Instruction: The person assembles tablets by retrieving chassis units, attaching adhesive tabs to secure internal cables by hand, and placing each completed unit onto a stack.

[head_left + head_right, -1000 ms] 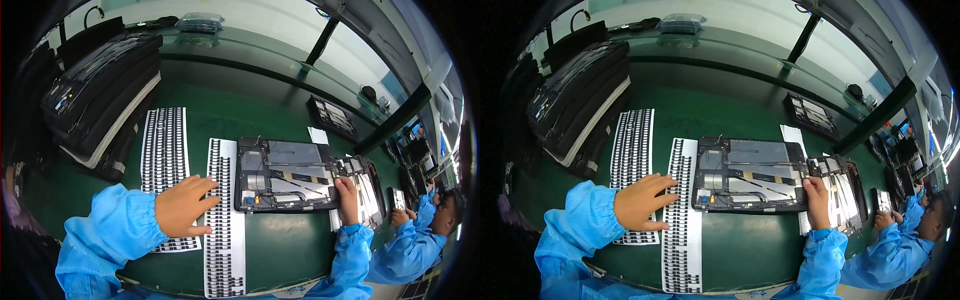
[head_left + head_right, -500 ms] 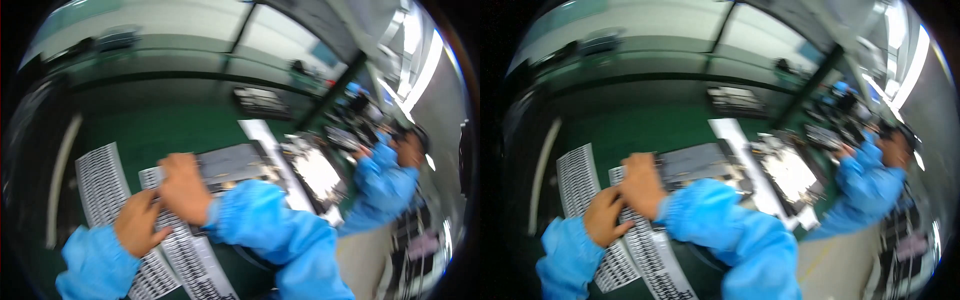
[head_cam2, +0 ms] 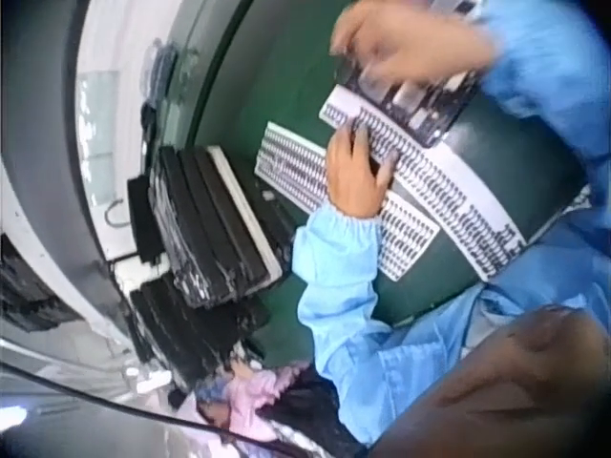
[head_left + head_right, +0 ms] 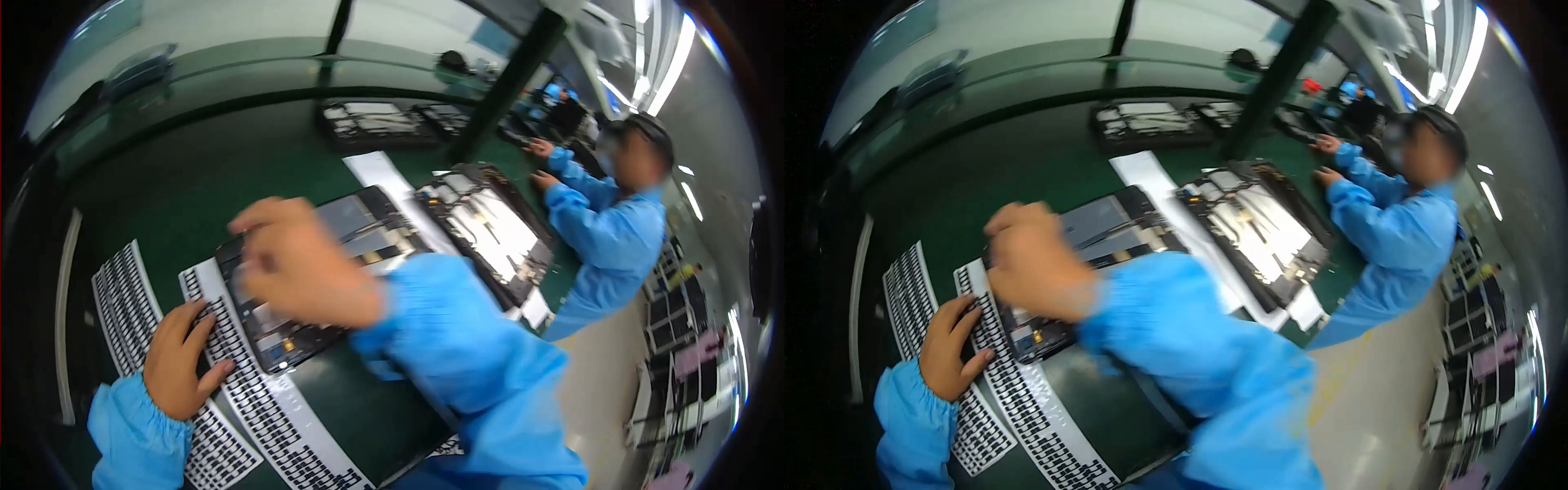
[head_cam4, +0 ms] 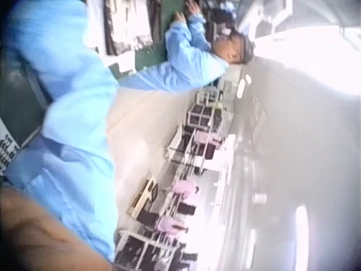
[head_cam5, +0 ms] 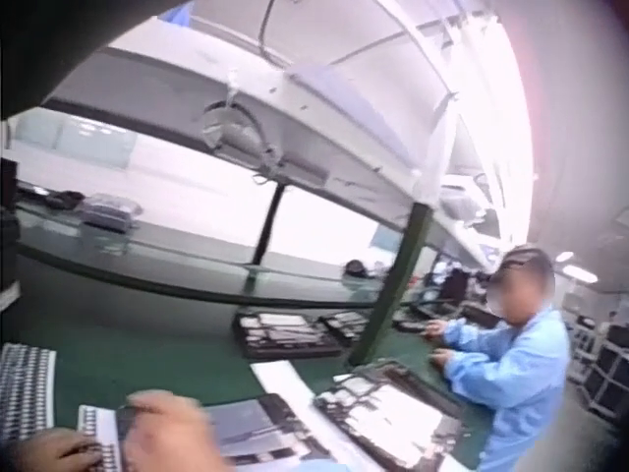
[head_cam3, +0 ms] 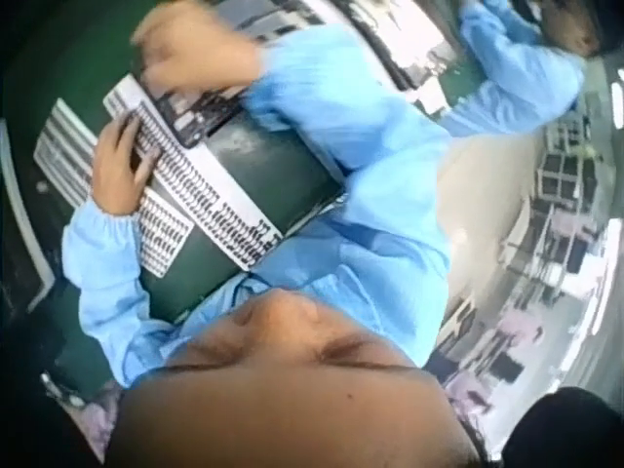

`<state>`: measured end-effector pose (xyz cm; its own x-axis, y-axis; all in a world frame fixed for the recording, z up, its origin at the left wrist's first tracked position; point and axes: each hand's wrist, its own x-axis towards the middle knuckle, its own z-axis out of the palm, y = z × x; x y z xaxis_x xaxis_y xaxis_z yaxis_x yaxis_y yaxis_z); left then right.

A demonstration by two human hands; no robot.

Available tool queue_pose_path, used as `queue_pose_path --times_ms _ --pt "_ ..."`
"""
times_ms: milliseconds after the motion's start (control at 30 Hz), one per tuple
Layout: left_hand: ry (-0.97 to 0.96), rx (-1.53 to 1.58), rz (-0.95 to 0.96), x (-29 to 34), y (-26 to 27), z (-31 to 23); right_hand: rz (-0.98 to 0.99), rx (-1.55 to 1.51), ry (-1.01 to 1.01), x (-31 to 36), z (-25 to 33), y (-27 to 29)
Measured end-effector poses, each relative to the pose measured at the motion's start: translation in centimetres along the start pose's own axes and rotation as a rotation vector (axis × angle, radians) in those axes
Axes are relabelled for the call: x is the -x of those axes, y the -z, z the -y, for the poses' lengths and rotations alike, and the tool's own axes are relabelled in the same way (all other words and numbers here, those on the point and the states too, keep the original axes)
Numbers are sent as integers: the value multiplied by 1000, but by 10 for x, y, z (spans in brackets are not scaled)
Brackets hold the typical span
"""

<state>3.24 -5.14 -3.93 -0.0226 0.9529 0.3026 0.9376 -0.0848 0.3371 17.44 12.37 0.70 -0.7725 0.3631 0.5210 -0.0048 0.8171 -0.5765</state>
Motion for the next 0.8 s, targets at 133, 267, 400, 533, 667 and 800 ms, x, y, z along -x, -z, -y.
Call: queue_pose_path --times_ms 133,267,400,533,667,800 --pt "-11 5 9 -7 16 -21 151 -215 -237 41 -6 81" --pt "-287 210 57 -33 17 -52 103 -405 -570 80 -19 93" --pt "-460 237 38 -46 -16 -59 123 -306 -444 87 -27 71" --pt "-525 128 -22 -42 -28 -54 142 -174 -330 82 -16 54" --pt "-524 88 -30 -41 -26 -54 174 -178 -371 79 -13 56" --pt "-548 76 -53 -43 -31 -51 188 -222 -424 77 -16 57"
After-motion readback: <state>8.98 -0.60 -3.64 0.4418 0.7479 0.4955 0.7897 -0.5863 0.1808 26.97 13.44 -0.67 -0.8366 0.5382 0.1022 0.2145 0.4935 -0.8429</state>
